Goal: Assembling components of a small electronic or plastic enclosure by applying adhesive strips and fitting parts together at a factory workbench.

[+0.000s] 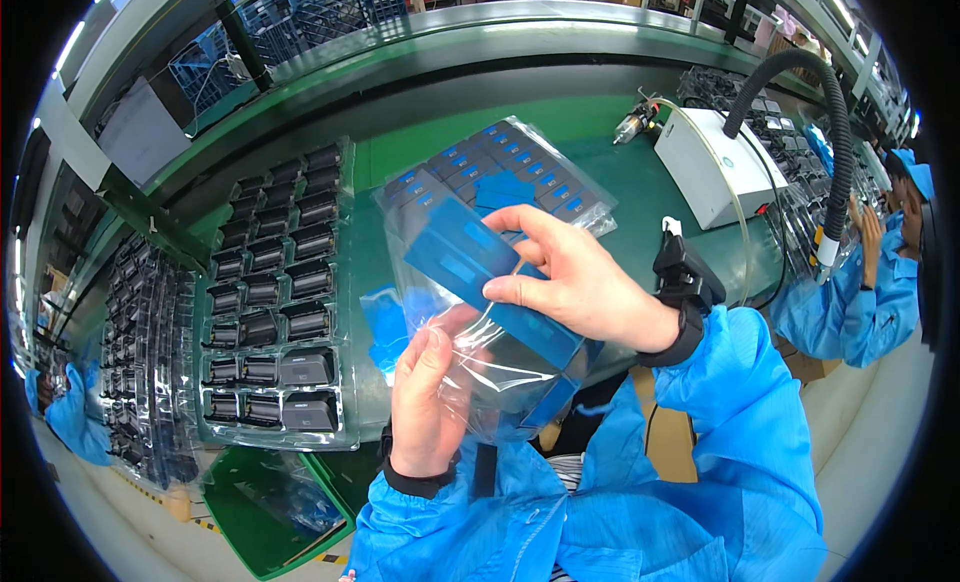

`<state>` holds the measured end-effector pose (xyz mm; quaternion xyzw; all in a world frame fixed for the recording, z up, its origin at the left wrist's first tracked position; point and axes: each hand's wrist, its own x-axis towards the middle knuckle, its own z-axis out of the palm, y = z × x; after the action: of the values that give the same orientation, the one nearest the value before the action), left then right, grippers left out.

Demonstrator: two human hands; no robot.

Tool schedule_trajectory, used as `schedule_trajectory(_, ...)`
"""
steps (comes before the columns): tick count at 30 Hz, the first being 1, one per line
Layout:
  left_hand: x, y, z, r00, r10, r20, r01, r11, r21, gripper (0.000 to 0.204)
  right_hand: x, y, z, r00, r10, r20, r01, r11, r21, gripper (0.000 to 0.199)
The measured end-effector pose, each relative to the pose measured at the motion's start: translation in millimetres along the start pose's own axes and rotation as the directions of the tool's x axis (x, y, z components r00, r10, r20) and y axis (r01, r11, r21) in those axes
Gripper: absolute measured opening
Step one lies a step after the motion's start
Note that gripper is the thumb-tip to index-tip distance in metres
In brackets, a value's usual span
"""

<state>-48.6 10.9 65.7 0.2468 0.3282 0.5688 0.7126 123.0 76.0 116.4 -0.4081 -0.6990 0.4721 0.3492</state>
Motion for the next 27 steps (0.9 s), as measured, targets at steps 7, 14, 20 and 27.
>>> schedule_trajectory(7,8,-9,-1,0.975,0.218,0.046,-0.218,0.976,0.0,0.032,-14,4,15,0.746,-0.665,0.012,0.468,0.513,-0.719,0.049)
schedule_trajectory(14,2,-8,0,0.969,0.143,0.202,-0.17,0.977,0.126,0.036,-10,-2,1,0.977,-0.072,0.199,0.082,0.996,-0.041,0.023)
schedule_trajectory(20,1,-3,14,0.976,0.085,0.203,-0.118,0.981,0.154,0.034,3,13,-20,0.926,0.017,0.376,-0.104,0.972,0.213,0.026)
schedule_trajectory(27,-3,-5,7,0.977,-0.083,0.198,0.062,0.992,0.11,0.029,10,21,-54,0.977,0.067,0.205,-0.097,0.985,0.141,0.024)
